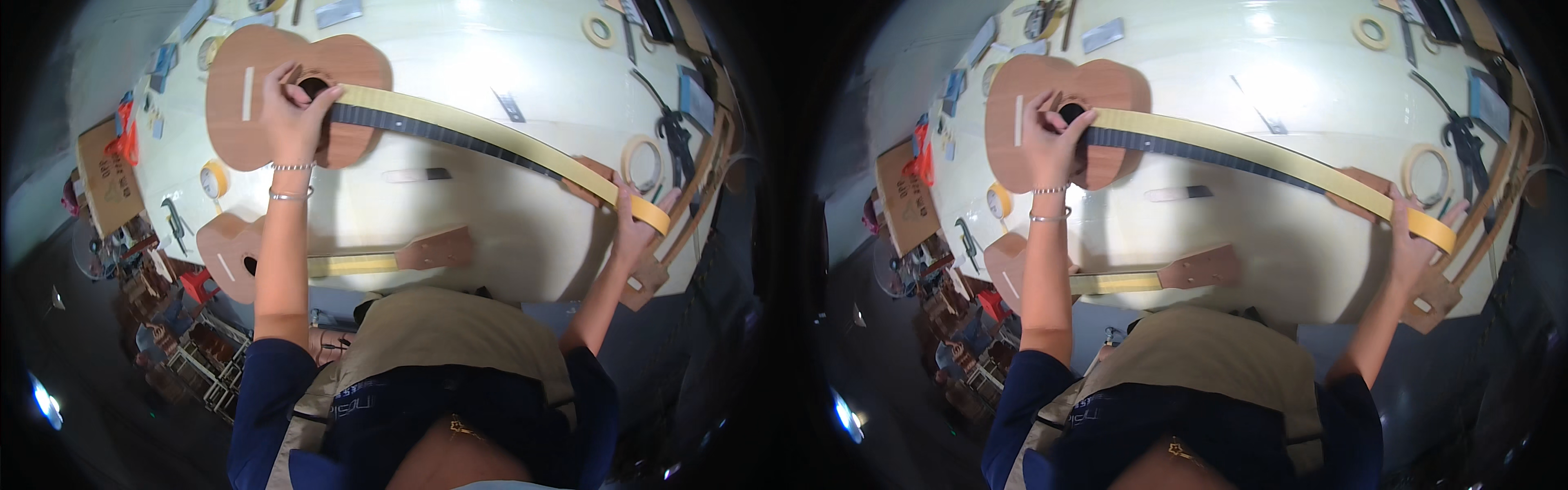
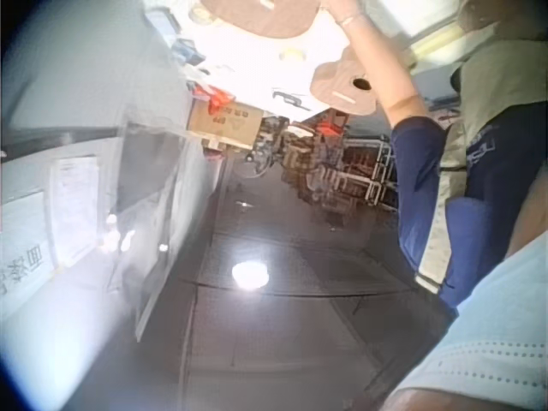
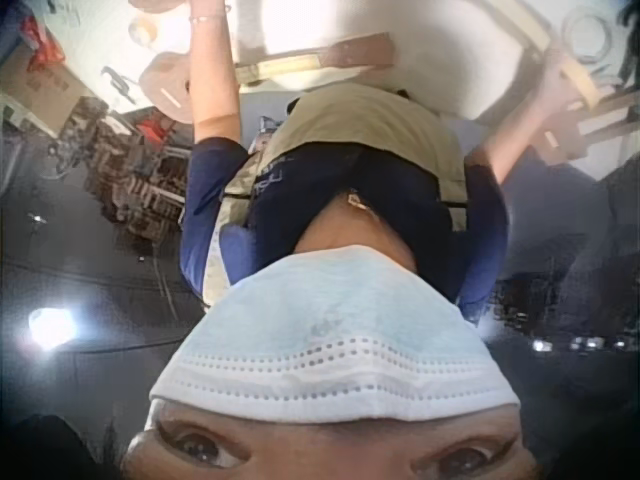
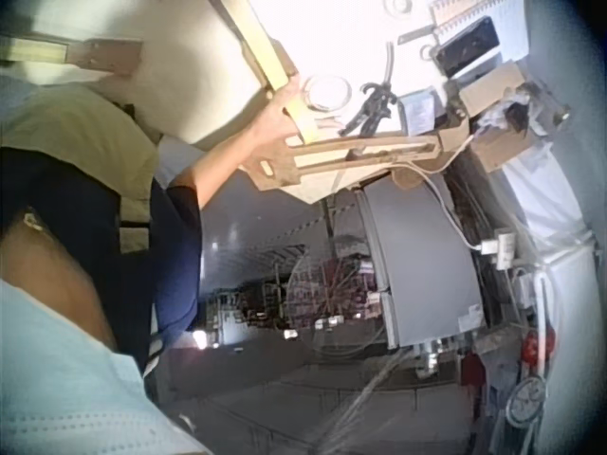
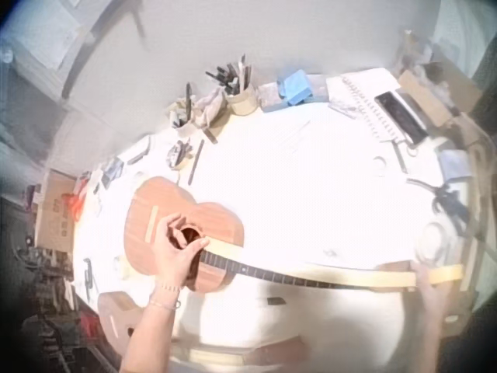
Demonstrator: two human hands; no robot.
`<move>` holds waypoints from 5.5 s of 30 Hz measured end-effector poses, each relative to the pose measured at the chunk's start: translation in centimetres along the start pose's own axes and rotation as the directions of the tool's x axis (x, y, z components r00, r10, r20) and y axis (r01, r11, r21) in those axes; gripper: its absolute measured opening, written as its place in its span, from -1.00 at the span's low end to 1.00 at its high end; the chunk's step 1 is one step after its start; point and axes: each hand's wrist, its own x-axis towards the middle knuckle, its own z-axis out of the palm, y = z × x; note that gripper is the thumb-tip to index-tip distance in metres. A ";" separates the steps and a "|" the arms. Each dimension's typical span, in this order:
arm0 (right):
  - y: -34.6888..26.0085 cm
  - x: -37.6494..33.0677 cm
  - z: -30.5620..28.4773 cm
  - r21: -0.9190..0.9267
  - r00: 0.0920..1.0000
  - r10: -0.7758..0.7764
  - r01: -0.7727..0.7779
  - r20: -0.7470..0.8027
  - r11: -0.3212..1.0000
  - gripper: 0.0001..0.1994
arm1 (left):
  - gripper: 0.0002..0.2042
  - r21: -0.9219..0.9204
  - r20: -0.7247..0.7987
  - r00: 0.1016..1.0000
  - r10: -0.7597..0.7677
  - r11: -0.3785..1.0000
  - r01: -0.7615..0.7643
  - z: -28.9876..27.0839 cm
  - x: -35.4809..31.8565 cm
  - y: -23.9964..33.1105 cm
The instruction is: The person cleans a workbench, then uses a pencil and a wooden jig to mark positions on the body of an unfinished acoustic guitar. They apply masking tape to the soundhole and fretboard, then place the guitar on a rack. The process is repeated on additional guitars.
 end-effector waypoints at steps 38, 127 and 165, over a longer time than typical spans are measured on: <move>1.1 -1.7 5.5 0.136 0.949 -0.171 0.212 -0.266 0.968 -0.75 | -0.69 -0.383 0.531 0.843 0.084 0.911 0.151 11.1 -14.2 11.7; -3.9 -1.7 2.6 -0.137 0.993 0.016 -0.032 -0.114 0.990 0.03 | -0.83 0.255 0.098 0.943 0.318 0.908 -0.332 -0.9 -1.0 -4.3; -1.2 -1.9 5.0 0.084 0.966 -0.023 0.046 -0.258 0.995 -0.12 | -0.88 0.310 0.610 0.732 0.303 0.759 -0.573 12.7 -16.5 8.3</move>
